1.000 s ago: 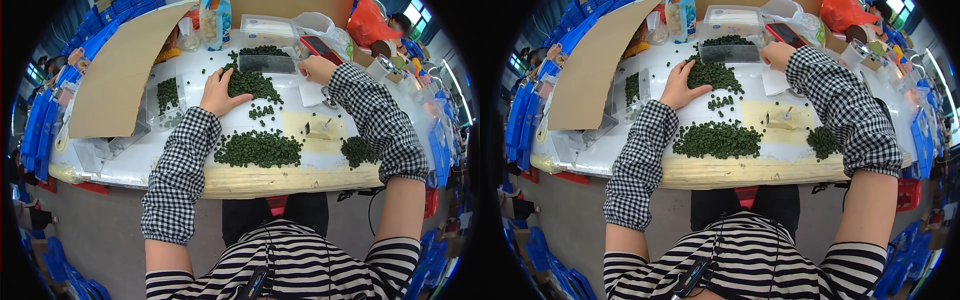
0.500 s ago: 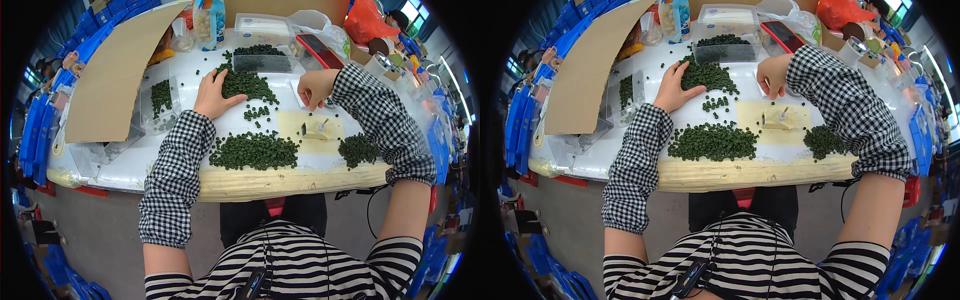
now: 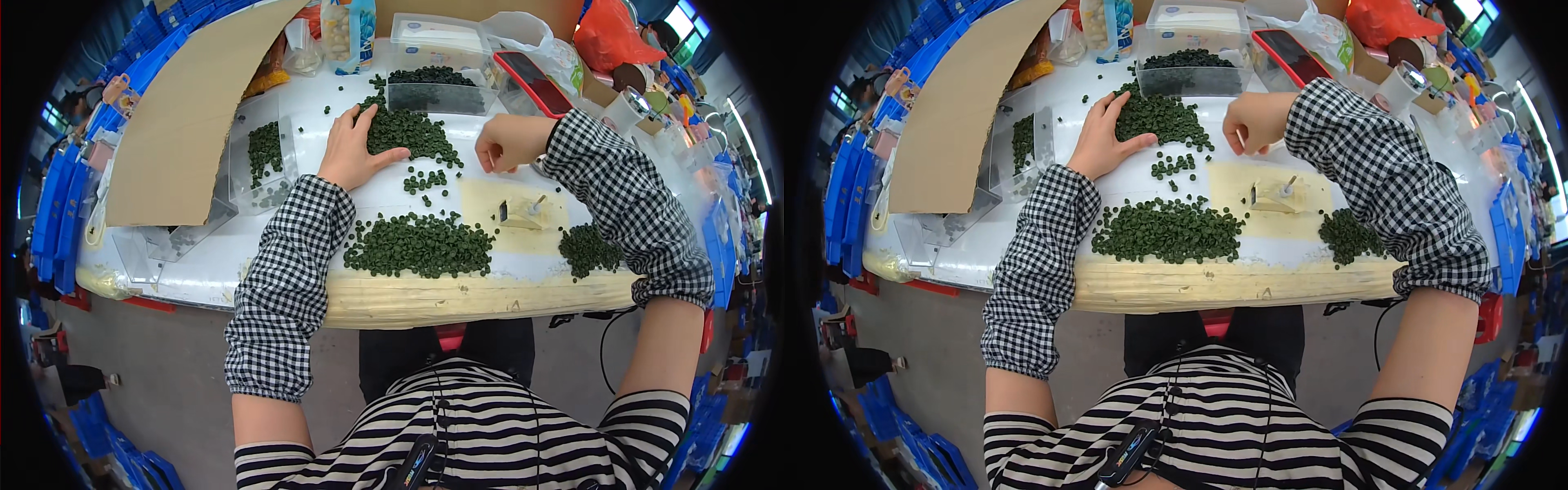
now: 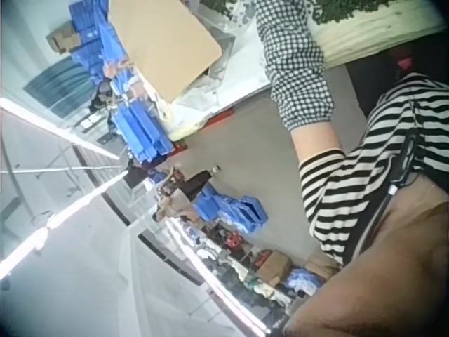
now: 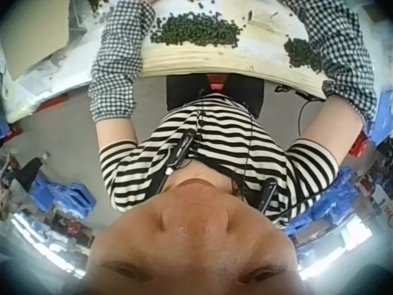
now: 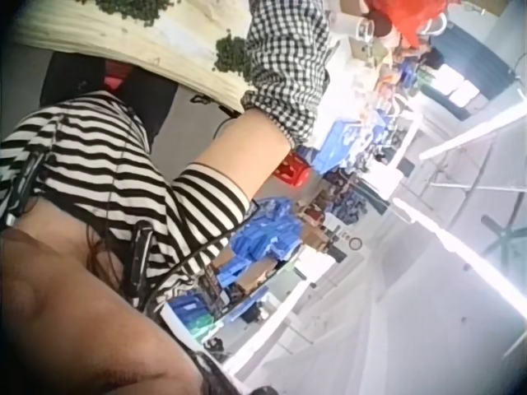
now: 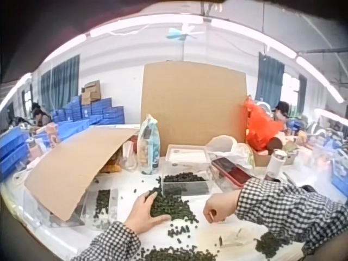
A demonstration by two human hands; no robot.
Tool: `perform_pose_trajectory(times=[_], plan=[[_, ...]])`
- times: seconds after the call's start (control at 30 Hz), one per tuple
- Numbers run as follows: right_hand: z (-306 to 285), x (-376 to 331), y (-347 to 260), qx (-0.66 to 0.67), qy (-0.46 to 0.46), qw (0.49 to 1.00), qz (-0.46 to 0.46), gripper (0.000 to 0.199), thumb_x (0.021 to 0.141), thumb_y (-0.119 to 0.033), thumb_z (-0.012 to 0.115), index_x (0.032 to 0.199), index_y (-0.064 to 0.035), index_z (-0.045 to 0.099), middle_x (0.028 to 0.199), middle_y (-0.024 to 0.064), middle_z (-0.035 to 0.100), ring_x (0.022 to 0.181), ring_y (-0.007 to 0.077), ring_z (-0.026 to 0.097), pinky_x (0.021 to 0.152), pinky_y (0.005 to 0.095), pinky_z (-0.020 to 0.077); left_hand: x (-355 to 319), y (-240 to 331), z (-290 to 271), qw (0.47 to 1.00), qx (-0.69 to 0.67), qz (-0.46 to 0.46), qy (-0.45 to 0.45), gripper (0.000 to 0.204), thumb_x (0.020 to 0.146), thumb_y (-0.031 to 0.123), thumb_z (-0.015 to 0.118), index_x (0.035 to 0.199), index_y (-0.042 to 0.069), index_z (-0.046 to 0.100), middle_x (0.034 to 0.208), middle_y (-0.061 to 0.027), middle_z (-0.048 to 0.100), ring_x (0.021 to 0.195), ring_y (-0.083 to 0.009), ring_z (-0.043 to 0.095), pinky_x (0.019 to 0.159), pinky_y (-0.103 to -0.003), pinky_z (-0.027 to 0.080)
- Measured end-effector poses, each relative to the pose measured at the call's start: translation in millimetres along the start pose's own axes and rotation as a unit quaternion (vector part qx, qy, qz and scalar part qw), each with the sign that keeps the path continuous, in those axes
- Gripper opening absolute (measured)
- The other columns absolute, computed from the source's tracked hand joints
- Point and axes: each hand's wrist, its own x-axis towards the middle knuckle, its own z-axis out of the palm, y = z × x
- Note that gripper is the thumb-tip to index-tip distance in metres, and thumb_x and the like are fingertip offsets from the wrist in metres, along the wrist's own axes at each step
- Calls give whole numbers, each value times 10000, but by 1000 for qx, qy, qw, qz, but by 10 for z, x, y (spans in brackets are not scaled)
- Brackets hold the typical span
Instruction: Sort small green plastic components and organize them on a workbench.
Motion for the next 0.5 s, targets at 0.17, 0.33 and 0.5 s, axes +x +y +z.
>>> perform_pose_trajectory(times=[0.17, 0.33, 0.5], plan=[[41, 245, -231, -52, 196, 973, -107, 152, 852, -115, 666, 972, -35, 714, 950, 128, 695, 912, 206, 692, 753, 339, 546, 2, -26, 4, 1000, -14, -4, 15, 811, 883, 575, 605, 1435, 22, 390, 1439, -288, 345, 1354, -408, 323, 1111, -473, 310], [114, 279, -474, -27, 166, 969, -182, 251, 802, -130, 747, 1029, -50, 671, 1002, 118, 574, 819, 240, 666, 723, 358, 536, -6, -78, 27, 999, -19, 10, 30, 622, 1000, 481, 451, 1428, 31, 406, 1434, -262, 370, 1353, -384, 354, 1113, -434, 312], [223, 319, -704, -52, 78, 974, -205, 260, 799, -125, 748, 1021, -83, 618, 1026, 93, 521, 786, 217, 636, 736, 359, 524, 2, -90, 35, 999, -35, 12, 40, 604, 1021, 481, 386, 1411, 22, 428, 1416, -259, 394, 1345, -383, 361, 1112, -426, 307]])
